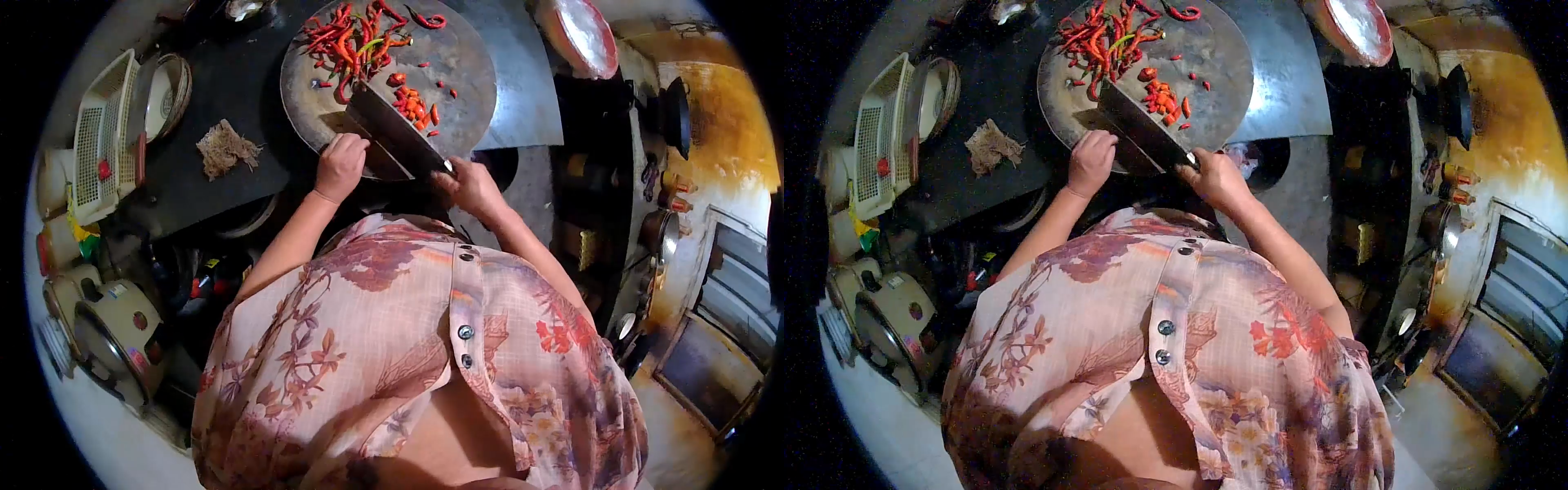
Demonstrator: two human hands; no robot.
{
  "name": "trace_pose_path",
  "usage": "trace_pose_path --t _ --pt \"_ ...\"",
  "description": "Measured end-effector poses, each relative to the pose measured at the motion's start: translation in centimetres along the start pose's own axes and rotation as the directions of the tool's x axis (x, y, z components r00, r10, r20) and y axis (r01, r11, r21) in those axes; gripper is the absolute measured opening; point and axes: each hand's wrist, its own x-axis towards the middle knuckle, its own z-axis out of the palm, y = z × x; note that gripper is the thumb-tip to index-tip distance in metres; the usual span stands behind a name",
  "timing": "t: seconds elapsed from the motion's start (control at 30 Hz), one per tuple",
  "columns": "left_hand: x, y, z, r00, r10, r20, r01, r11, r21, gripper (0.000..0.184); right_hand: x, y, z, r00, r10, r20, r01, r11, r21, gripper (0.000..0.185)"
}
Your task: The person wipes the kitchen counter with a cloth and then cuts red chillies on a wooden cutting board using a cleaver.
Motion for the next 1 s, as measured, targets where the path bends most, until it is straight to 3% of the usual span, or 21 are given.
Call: trace_pose_path --t 0.03,0.1,0.13,0.23,0.37,0.47,0.53,0.57,0.6,0.67,0.77,0.8,0.9,1.0 --pt "0.1 0.2 -0.2 1.0 -0.003 -0.02 0.002 0.998 -0.065 0.002 -0.5 -0.6 -0.9 0.999 0.027 -0.02 -0.027 0.999 0.025 0.032" --pt "0.1 0.8 -1.0 0.986 -0.049 0.158 0.082 0.973 -0.214 0.005 -1.1 0.4 -1.5 0.994 0.07 -0.086 -0.063 0.994 0.086 0.03" --pt "0.0 0.9 -1.2 0.966 -0.062 0.25 0.133 0.951 -0.28 0.007 -2.4 -1.1 -3.5 0.966 0.259 0.006 -0.243 0.896 0.37 0.025" --pt "1.1 2.5 0.9 0.892 0.077 0.445 0.138 0.892 -0.43 0.008 -4.6 3.5 -4.1 0.914 0.29 -0.282 -0.124 0.864 0.487 0.016" --pt "4.9 9.0 5.4 0.904 0.305 0.3 -0.079 0.808 -0.584 0.02 -7.3 4.4 -7.2 0.794 0.429 -0.43 -0.057 0.757 0.651 0.011" --pt "8.3 8.5 6.5 0.913 0.407 0.038 -0.351 0.827 -0.44 0.023 -8.3 5.2 -7.3 0.764 0.439 -0.473 -0.003 0.735 0.678 0.011" --pt "9.1 4.1 5.5 0.966 0.244 -0.092 -0.26 0.926 -0.275 0.02 -8.5 6.0 -6.4 0.775 0.433 -0.46 -0.014 0.74 0.673 0.013" --pt "9.1 1.9 4.4 0.988 0.135 -0.078 -0.148 0.97 -0.191 0.017 -8.5 6.5 -5.5 0.784 0.449 -0.428 -0.039 0.724 0.689 0.017" --pt "9.0 -0.4 3.2 0.997 0.027 -0.074 -0.035 0.994 -0.105 0.014 -8.5 5.7 -5.0 0.805 0.488 -0.338 -0.055 0.628 0.776 0.018" --pt "8.1 -4.5 1.5 1.0 -0.031 -0.004 0.031 0.991 0.13 0.022 -8.2 5.4 -3.4 0.836 0.497 -0.232 -0.184 0.653 0.735 0.019" --pt "7.3 -6.7 0.7 0.998 -0.056 0.008 0.052 0.967 0.249 0.031 -7.0 3.6 -1.8 0.912 0.41 -0.012 -0.279 0.643 0.713 0.017" --pt "7.7 -6.2 0.4 0.986 -0.167 0.007 0.162 0.966 0.2 0.033 -6.4 3.5 -1.6 0.917 0.388 0.095 -0.342 0.637 0.691 0.019" --pt "7.7 -4.7 -0.7 0.892 -0.452 -0.004 0.451 0.891 0.047 0.032 -4.3 2.2 -1.2 0.971 0.192 0.14 -0.234 0.876 0.422 0.027" --pt "6.8 -4.0 -3.2 0.794 -0.601 -0.09 0.526 0.754 -0.392 0.024 -2.3 1.9 0.0 0.982 0.121 0.145 -0.171 0.898 0.405 0.027"
